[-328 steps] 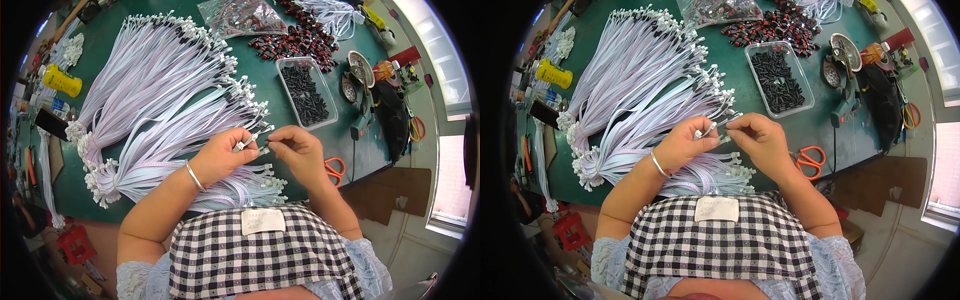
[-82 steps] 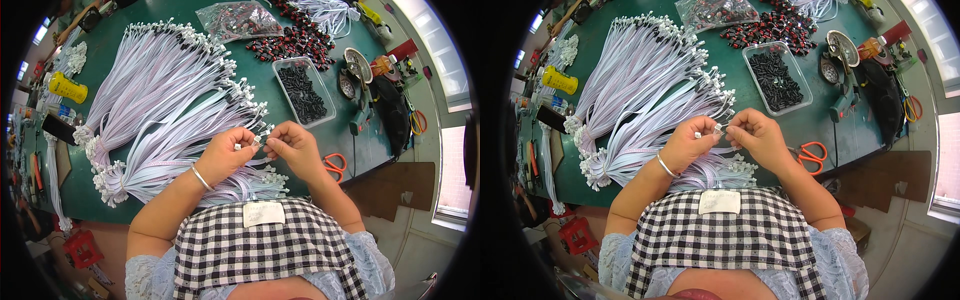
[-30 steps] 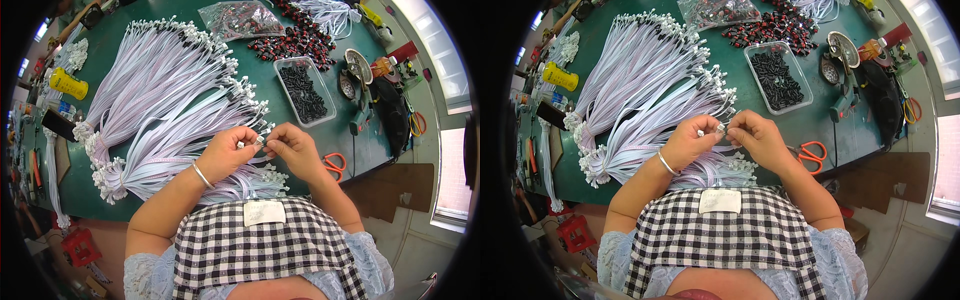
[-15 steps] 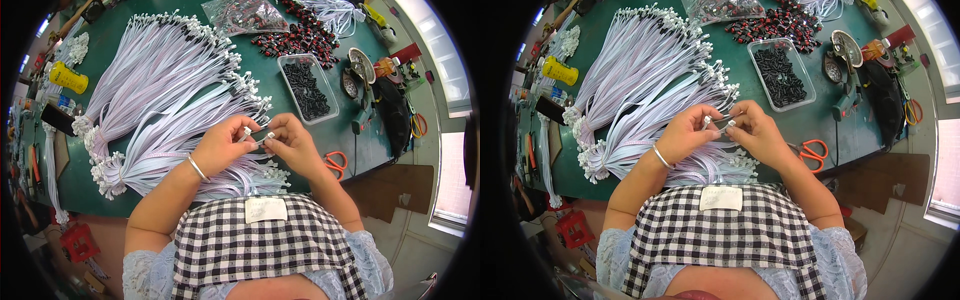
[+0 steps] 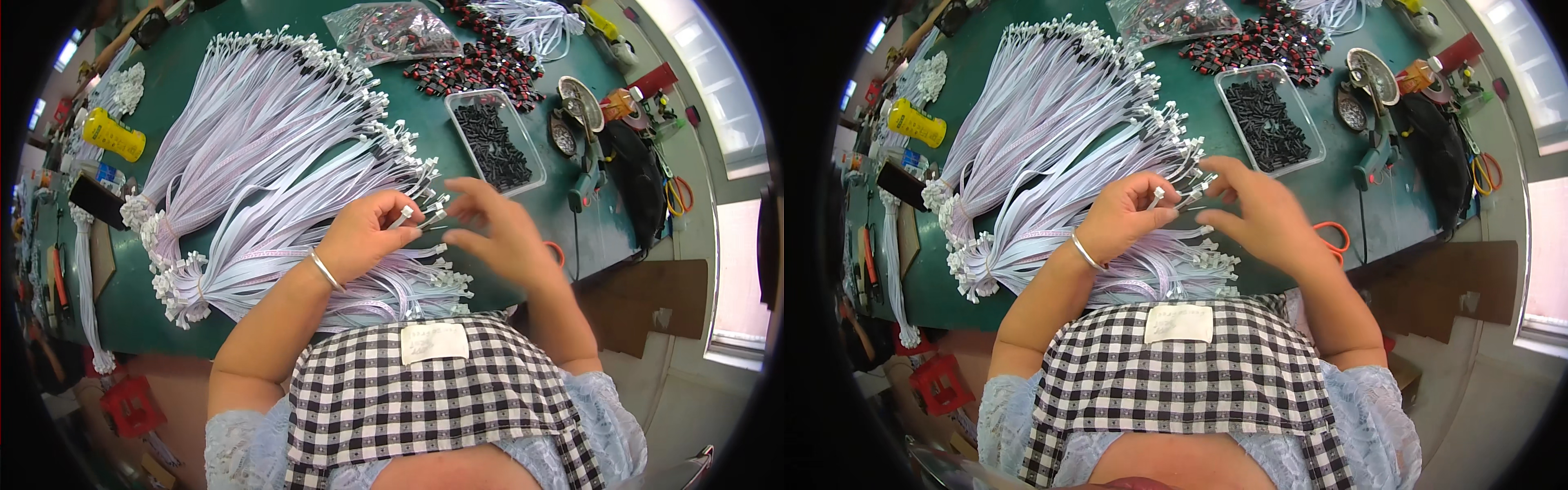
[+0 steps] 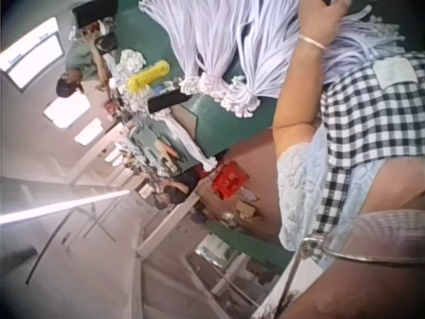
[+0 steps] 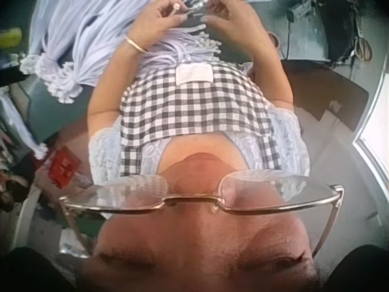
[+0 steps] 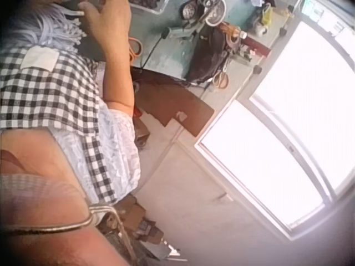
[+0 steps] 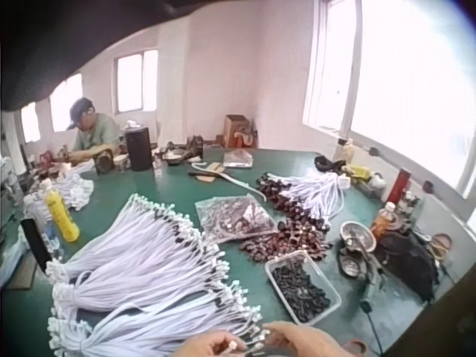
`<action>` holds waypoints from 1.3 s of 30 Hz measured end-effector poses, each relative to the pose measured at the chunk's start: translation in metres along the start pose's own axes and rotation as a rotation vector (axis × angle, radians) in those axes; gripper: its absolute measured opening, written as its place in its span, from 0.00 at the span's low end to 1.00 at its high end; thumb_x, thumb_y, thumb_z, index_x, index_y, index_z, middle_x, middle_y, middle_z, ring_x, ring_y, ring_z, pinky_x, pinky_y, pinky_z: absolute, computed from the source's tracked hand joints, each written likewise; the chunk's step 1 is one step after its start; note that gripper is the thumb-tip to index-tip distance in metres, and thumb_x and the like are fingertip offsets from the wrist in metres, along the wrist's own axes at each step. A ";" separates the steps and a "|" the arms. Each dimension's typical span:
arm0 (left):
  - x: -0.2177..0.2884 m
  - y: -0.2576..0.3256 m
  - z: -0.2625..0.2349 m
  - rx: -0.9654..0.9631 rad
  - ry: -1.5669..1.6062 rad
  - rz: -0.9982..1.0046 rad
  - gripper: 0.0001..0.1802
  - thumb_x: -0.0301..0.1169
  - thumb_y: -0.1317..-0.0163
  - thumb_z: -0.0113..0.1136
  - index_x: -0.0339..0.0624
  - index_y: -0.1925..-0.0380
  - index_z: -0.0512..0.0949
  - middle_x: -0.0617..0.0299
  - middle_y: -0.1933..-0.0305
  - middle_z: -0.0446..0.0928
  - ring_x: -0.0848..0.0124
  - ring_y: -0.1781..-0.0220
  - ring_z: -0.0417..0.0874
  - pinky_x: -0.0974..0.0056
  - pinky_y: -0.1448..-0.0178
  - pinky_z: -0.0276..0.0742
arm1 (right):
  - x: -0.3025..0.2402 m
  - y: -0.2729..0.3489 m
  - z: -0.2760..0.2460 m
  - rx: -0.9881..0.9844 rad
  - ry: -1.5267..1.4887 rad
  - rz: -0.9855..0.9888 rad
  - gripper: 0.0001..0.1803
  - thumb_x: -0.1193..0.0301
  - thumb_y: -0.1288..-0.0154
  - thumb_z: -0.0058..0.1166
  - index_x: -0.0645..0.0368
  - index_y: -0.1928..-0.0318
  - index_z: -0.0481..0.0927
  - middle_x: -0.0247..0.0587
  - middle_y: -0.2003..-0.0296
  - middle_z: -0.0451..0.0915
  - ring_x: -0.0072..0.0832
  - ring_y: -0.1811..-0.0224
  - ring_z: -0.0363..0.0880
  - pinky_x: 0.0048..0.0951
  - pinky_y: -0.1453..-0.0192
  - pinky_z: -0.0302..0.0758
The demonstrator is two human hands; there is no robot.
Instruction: The person repeatedly picks a white cable and a black plastic connector, inserts the connector onto the cable end, and places the assembled unit on the table. The process is repeated continuously throughout the clip.
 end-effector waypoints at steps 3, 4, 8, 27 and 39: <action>-0.007 -0.001 -0.003 -0.003 0.034 0.038 0.11 0.19 0.46 0.62 0.39 0.62 0.75 0.71 0.66 0.74 0.84 0.66 0.72 0.77 0.62 0.69 | -0.060 0.032 -0.035 -0.253 -0.097 -0.615 0.19 0.66 0.47 0.62 0.62 0.55 0.78 0.44 0.59 0.79 0.35 0.64 0.79 0.30 0.61 0.75; -0.007 -0.001 -0.003 -0.006 0.036 0.060 0.11 0.19 0.46 0.62 0.39 0.63 0.75 0.70 0.65 0.74 0.84 0.65 0.72 0.77 0.61 0.69 | -0.072 0.042 -0.033 -0.358 -0.211 -0.709 0.18 0.66 0.47 0.60 0.62 0.56 0.79 0.45 0.58 0.79 0.37 0.64 0.78 0.33 0.62 0.74; -0.010 -0.001 -0.003 -0.005 -0.027 0.082 0.11 0.19 0.46 0.62 0.39 0.63 0.75 0.70 0.65 0.73 0.83 0.65 0.72 0.77 0.61 0.69 | -0.111 0.073 -0.031 -0.691 -0.379 -0.845 0.17 0.67 0.41 0.45 0.64 0.58 0.81 0.49 0.59 0.77 0.39 0.64 0.76 0.35 0.66 0.72; -0.008 -0.005 0.000 0.042 -0.285 0.236 0.08 0.24 0.47 0.62 0.38 0.66 0.76 0.70 0.72 0.74 0.82 0.70 0.71 0.75 0.65 0.68 | -0.185 0.136 0.061 -0.193 -1.691 -0.647 0.14 0.76 0.31 0.45 0.79 0.53 0.72 0.77 0.49 0.69 0.58 0.50 0.76 0.45 0.50 0.75; -0.011 -0.014 0.002 0.064 -0.463 0.429 0.09 0.27 0.49 0.62 0.38 0.66 0.79 0.62 0.71 0.78 0.76 0.69 0.76 0.69 0.61 0.72 | -0.153 0.161 0.039 -0.797 -1.352 -0.557 0.20 0.65 0.29 0.37 0.69 0.47 0.71 0.71 0.54 0.74 0.58 0.53 0.77 0.47 0.51 0.76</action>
Point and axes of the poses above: each hand's wrist, its own y-axis away from the middle knuckle, its own z-axis out of the palm, x = y × z, the point moved 3 cm from there along -y, towards the middle knuckle
